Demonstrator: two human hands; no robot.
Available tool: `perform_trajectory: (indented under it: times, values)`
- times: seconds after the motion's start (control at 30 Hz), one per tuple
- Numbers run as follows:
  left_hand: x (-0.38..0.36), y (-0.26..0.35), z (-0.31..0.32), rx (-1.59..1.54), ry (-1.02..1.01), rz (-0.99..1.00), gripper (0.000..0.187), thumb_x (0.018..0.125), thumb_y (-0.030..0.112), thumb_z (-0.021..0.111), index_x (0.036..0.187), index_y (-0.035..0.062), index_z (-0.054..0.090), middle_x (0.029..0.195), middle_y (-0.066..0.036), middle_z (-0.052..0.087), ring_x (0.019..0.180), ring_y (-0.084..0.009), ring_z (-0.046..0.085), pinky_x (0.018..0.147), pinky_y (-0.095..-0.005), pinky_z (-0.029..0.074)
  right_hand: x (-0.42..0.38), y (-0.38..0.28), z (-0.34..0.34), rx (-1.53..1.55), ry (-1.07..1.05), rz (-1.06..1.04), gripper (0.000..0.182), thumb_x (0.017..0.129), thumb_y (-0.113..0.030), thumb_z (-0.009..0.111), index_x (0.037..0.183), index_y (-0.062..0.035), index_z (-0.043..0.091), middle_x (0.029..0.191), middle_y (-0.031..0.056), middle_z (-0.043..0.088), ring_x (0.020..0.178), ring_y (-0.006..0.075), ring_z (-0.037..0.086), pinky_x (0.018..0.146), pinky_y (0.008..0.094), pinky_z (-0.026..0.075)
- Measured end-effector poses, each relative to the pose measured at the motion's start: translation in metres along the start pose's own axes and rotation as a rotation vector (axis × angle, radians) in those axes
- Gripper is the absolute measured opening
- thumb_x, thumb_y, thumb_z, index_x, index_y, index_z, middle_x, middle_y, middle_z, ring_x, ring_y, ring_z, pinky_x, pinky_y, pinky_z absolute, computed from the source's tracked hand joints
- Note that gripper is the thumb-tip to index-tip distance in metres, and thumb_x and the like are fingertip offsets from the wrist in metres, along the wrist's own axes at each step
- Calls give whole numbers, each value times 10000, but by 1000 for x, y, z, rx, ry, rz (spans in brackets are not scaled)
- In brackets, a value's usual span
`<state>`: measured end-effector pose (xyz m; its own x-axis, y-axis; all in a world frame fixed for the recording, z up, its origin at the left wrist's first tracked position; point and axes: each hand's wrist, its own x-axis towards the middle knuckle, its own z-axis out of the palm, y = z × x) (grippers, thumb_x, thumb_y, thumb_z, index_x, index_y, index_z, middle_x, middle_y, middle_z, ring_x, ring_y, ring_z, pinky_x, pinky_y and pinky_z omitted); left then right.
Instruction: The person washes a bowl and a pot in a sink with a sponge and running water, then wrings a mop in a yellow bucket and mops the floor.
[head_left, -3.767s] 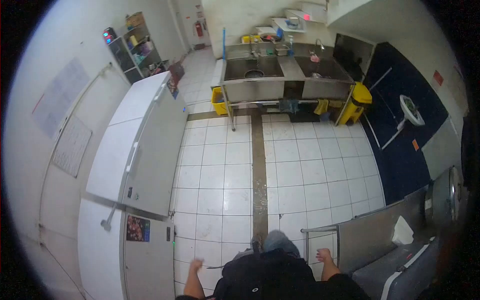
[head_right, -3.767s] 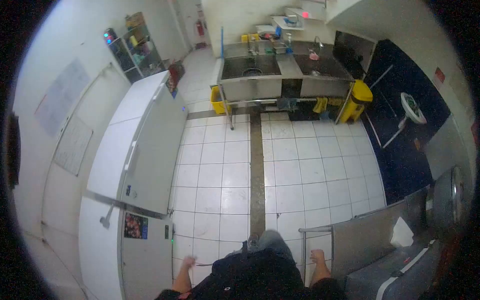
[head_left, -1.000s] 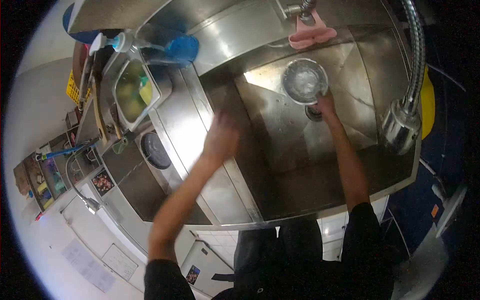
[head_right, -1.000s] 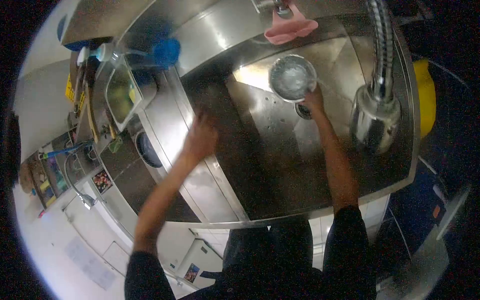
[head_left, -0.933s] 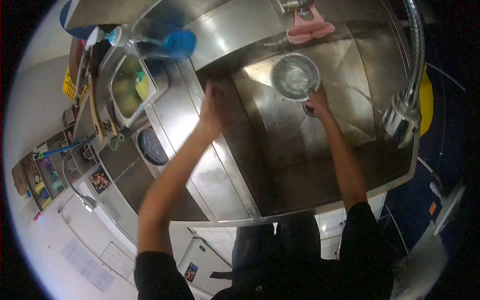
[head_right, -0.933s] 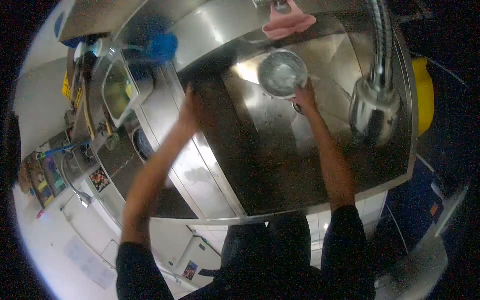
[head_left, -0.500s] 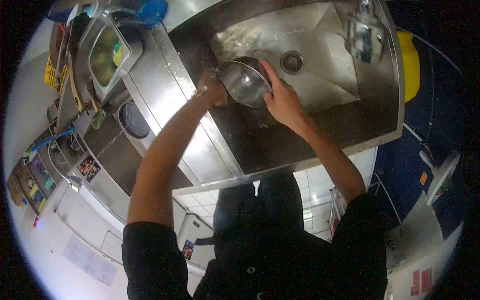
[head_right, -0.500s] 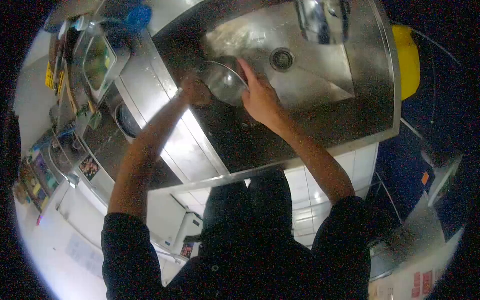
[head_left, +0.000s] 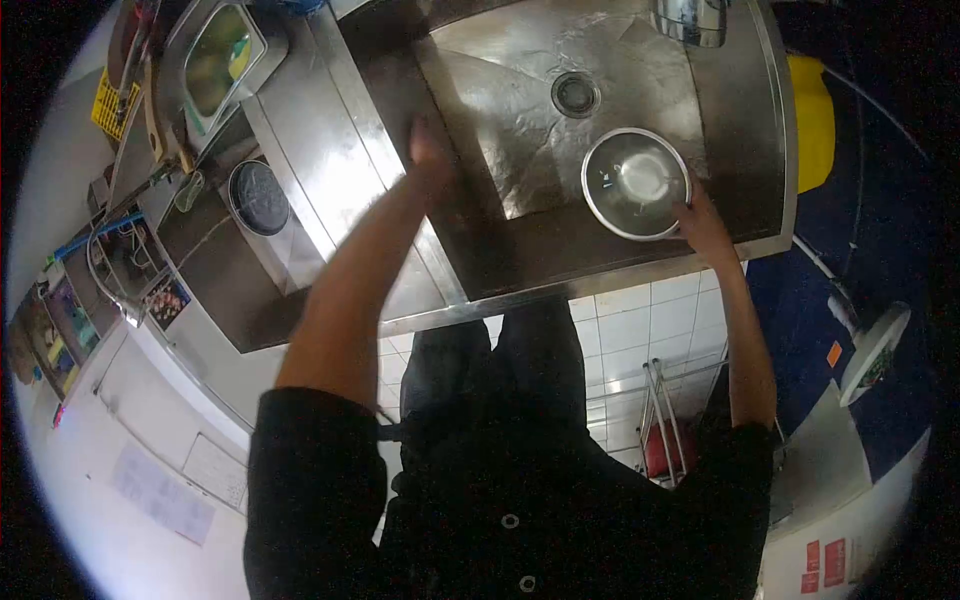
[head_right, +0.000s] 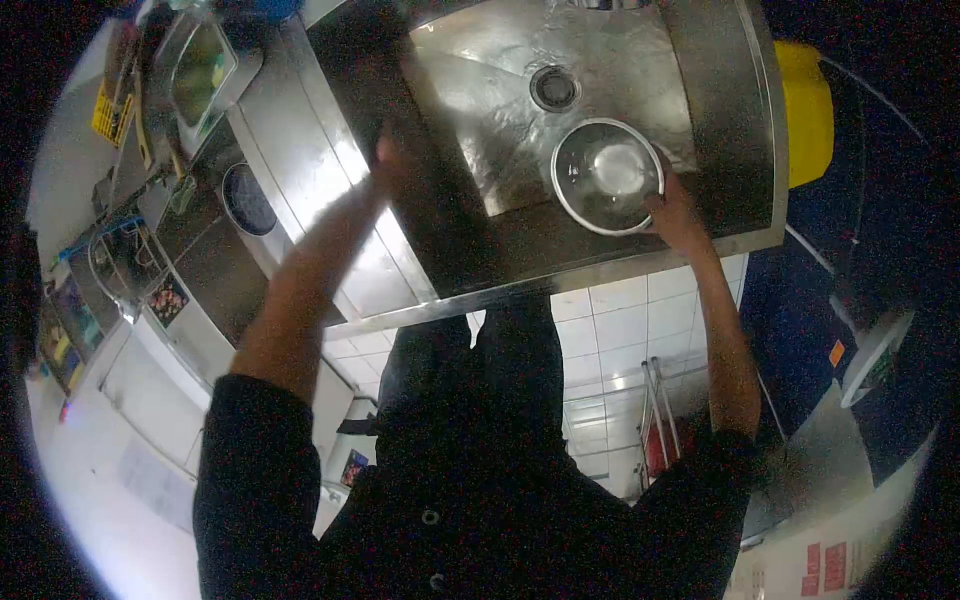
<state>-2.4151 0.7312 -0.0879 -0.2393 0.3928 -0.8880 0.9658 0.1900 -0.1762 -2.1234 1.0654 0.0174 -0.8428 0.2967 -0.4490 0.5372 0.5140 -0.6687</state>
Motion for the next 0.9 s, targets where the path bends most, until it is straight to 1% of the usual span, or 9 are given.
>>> perform_trajectory:
  times: [0.07, 0.17, 0.23, 0.27, 0.4, 0.63, 0.77, 0.87, 0.9]
  values:
    - [-14, -36, -39, 185, -73, 19, 641, 882, 442, 459, 1397, 79, 342, 1484, -164, 208, 1376, -352, 148, 1106, -487, 88, 11, -22, -12, 24, 2, 39, 661, 856, -13, 449, 1440, -199, 204, 1386, 184, 371, 1208, 290, 455, 947, 396, 441]
    - [-25, -36, -26, 95, 25, 50, 648, 871, 455, 474, 1387, 84, 353, 1471, -161, 225, 1356, -353, 176, 1096, -484, 123, 26, -64, -17, 186, -151, 213, 651, 841, 23, 431, 1429, -184, 244, 1420, 169, 336, 1275, 312, 377, 1062, 415, 302]
    - [-35, -5, -6, 41, 38, 78, 635, 876, 457, 462, 1378, 81, 361, 1454, -160, 250, 1337, -343, 207, 1088, -476, 148, 30, -76, -10, 153, -203, 67, 647, 830, 51, 414, 1418, -180, 272, 1429, 161, 327, 1285, 316, 368, 1077, 419, 286]
    - [-39, 14, 6, -15, 45, 92, 628, 878, 457, 456, 1373, 80, 365, 1445, -159, 263, 1328, -339, 223, 1084, -471, 161, 33, -73, 3, 38, -181, -153, 648, 824, 66, 403, 1411, -180, 285, 1428, 159, 331, 1274, 313, 387, 1061, 418, 318]
    - [-54, 90, 40, -316, 13, 127, 606, 888, 460, 431, 1353, 75, 382, 1412, -156, 315, 1292, -320, 285, 1069, -455, 211, 36, -116, 24, 297, -462, -42, 656, 812, 81, 379, 1403, -193, 300, 1371, 148, 417, 1198, 312, 479, 1004, 407, 387]
    - [-32, 178, -15, -793, -52, 280, 575, 905, 465, 388, 1318, 66, 411, 1353, -150, 405, 1228, -288, 393, 1041, -426, 299, 31, -79, 22, 211, -397, -173, 667, 816, 64, 389, 1409, -221, 281, 1375, 126, 413, 1183, 329, 481, 1004, 410, 383]
    - [-8, 213, -123, -1174, -16, 502, 563, 915, 468, 363, 1299, 61, 427, 1319, -147, 457, 1191, -269, 455, 1025, -410, 350, 12, -73, -46, -358, -316, -67, 729, 790, 48, 440, 1410, -297, 274, 1330, 215, 419, 940, 358, 601, 801, 384, 516]
    - [9, 259, -203, -1931, 408, 975, 436, 933, 371, 429, 1278, 106, 455, 1283, -118, 484, 1151, -232, 477, 1001, -371, 381, -2, -86, -98, -792, -285, 18, 791, 753, 24, 495, 1410, -348, 260, 1267, 293, 433, 655, 330, 642, 572, 347, 558]
    - [40, 297, -224, -2280, 326, 1166, 433, 936, 365, 436, 1284, 108, 453, 1277, -112, 492, 1146, -227, 480, 1006, -369, 380, -7, -76, -106, -974, -203, -44, 824, 737, 25, 510, 1409, -375, 253, 1276, 295, 419, 572, 292, 637, 502, 317, 550]
